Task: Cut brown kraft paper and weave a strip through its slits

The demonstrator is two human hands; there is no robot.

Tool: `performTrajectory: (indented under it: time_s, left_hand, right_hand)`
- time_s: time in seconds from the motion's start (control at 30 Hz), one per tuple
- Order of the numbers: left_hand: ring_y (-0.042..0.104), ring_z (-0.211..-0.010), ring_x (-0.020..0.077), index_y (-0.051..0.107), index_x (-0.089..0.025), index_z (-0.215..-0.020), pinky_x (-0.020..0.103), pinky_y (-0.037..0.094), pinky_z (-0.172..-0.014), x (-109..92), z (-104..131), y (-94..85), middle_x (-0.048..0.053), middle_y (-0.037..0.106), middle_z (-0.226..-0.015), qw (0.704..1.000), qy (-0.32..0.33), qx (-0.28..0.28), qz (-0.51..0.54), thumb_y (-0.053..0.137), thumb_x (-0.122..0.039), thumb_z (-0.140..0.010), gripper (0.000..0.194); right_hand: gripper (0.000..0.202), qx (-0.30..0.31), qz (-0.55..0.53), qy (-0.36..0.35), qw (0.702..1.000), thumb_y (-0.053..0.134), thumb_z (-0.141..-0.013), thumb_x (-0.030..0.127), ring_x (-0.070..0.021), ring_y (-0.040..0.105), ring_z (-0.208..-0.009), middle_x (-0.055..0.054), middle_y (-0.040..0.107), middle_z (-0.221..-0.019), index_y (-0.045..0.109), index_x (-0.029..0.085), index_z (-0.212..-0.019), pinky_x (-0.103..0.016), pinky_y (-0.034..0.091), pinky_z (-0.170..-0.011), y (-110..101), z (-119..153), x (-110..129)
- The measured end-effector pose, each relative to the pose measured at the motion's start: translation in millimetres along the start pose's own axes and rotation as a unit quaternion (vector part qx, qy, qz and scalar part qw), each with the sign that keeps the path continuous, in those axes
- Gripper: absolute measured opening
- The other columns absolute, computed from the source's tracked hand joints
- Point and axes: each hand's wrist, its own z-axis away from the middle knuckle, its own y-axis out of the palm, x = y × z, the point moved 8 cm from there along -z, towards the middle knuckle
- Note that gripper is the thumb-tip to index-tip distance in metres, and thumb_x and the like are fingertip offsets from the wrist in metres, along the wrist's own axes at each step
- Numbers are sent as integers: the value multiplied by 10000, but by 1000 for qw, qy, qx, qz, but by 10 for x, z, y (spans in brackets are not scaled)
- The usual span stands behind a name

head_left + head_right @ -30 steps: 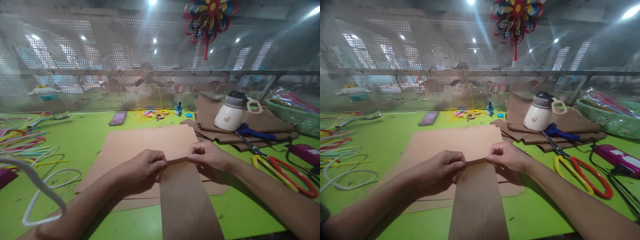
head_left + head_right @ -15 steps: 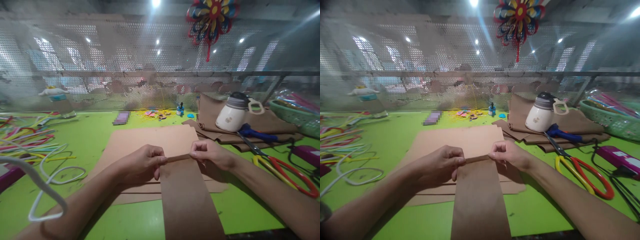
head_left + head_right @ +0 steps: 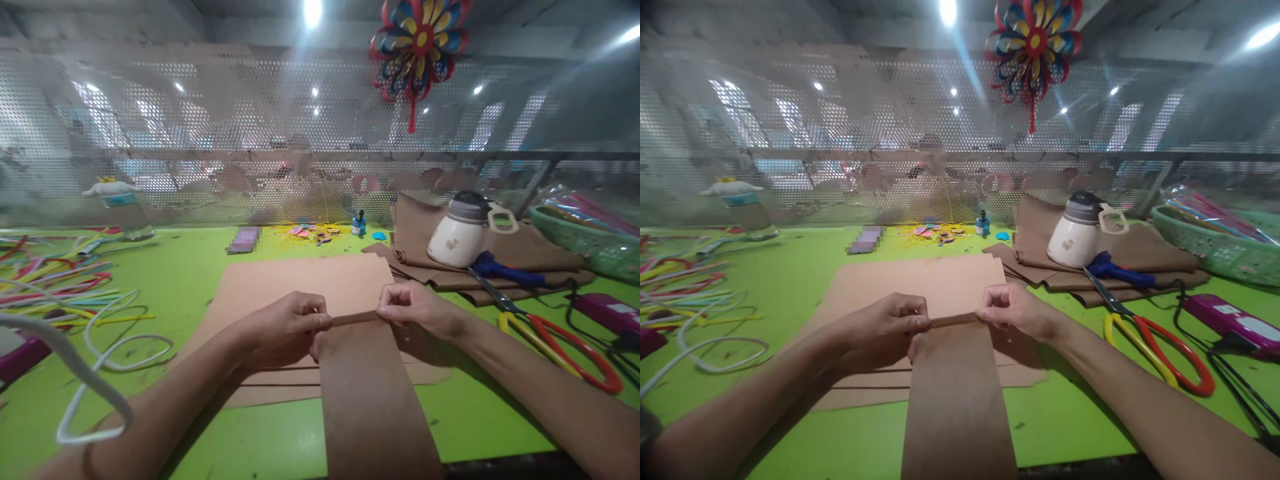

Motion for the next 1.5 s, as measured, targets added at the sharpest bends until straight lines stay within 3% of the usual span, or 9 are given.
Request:
performTrajectory:
  time_s: [0.13,0.3,0.43,0.63,0.77,0.87,1.0,1.23,1.5]
  left_hand:
    - [554,-602,108,561,-125,-765,261,404,-652,-1,13,27,4,579,-624,994,36,7,99,671,-243,-820,171]
    - [569,-624,124,630,-110,-817,285,430,-684,-15,25,108,32,600,-648,988,46,37,146,682,-227,-811,128]
    - [632,-752,186,669,-100,-835,381,458,-802,6,54,261,102,661,-789,980,46,61,183,692,-214,-796,123]
    - [654,-838,218,674,-112,-953,394,460,-843,22,100,346,115,684,-866,987,25,79,138,700,-236,-789,208]
    - [655,-756,178,604,-131,-1147,297,456,-716,-57,54,230,98,702,-820,997,34,63,32,708,-288,-791,402]
    - [646,-739,157,605,-117,-1097,264,439,-671,-76,9,155,113,701,-844,998,40,28,27,689,-322,-809,364]
    - [636,-747,140,633,-92,-997,284,454,-760,-123,-4,168,110,691,-842,996,81,11,28,708,-342,-790,332]
    - [583,-749,149,672,-107,-831,277,443,-728,-243,11,237,55,659,-795,970,98,15,-222,637,-471,-797,368]
    - [472,-611,115,656,-106,-732,238,323,-555,-252,-16,183,4,569,-661,917,118,-92,-370,545,-392,-814,318]
  right_hand:
    - [279,-18,-94,-22,995,679,-818,402,-81,485,-513,19,556,-597,607,146,-735,-217,369,-511,-21,-5,54]
    - [373,12,-185,-41,982,704,-806,326,-135,608,-781,-36,645,-935,627,225,-1157,-258,457,-688,306,36,164]
    - [310,107,-21,-102,989,682,-830,295,-162,600,-884,-60,633,-990,664,218,-1130,-299,456,-784,689,140,368]
    - [85,94,168,-273,943,656,-847,232,-166,577,-967,-79,617,-993,688,160,-879,-313,422,-882,855,369,917]
    - [95,61,141,-193,969,653,-855,278,-147,584,-850,-36,655,-874,646,184,-863,-285,438,-797,855,589,895]
    - [182,-5,145,-65,987,656,-845,371,-107,515,-699,5,599,-754,641,190,-831,-213,387,-605,755,838,699]
    - [263,-42,227,50,972,606,-858,437,-94,434,-621,23,538,-673,628,178,-820,-214,310,-535,721,1085,576]
    - [204,-78,298,55,950,609,-759,349,-102,403,-575,34,500,-595,572,154,-716,-241,279,-536,656,550,550]
    - [255,-50,260,-24,964,630,-762,410,-126,495,-650,5,577,-694,583,159,-768,-258,373,-614,405,-29,351]
